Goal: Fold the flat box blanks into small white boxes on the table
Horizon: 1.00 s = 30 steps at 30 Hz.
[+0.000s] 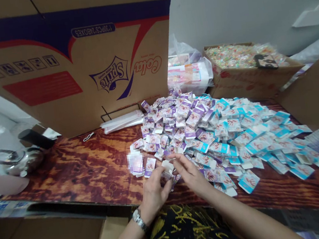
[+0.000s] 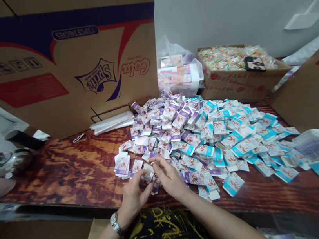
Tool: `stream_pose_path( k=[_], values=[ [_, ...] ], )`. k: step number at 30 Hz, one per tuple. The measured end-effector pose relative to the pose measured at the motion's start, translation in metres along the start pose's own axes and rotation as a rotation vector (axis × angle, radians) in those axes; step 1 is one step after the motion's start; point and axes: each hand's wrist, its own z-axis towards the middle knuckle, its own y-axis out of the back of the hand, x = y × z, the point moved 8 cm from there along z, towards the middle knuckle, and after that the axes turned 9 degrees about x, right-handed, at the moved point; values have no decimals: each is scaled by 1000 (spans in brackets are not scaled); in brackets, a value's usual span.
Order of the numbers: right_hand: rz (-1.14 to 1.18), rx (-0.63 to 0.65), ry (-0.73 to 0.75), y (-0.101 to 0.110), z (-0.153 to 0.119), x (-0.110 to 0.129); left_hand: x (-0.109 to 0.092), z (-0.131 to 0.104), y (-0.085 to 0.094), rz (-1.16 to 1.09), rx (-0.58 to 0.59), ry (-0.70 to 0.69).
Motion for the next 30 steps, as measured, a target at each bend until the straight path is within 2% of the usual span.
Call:
stream_pose_path(
  k=[3,5,7,9,12,15,19,22,26,28,30],
  values=[
    [102,35,-79,-3,7,-3,-3,0,-2,37,21,-36],
    [99,83,-103,-6,11,-4,-3,-1,-2,56,14,-29],
    [41,70,-119,-4,12,-5,0,-1,-3,65,13,9],
    [-100,16,-86,0,12,0,3,-2,-5,67,39,56],
    [-290,-34,53,-3,6,14,6,-1,-9,75,76,88],
    [-282,14,139,-14,-2,16,8,1,-10,80,54,92],
    [-225,105,88,-20,-1,4,8,4,-8,53,62,110],
    [-104,97,7,-3,18,0,4,8,2,1,52,119],
    [245,-211,8,46,40,4,3,7,25,22,-98,99],
    [179,-236,31,52,39,4,6,4,18,123,-47,57],
    [-133,-70,8,34,34,-3,13,0,-3,222,90,39]
  ],
)
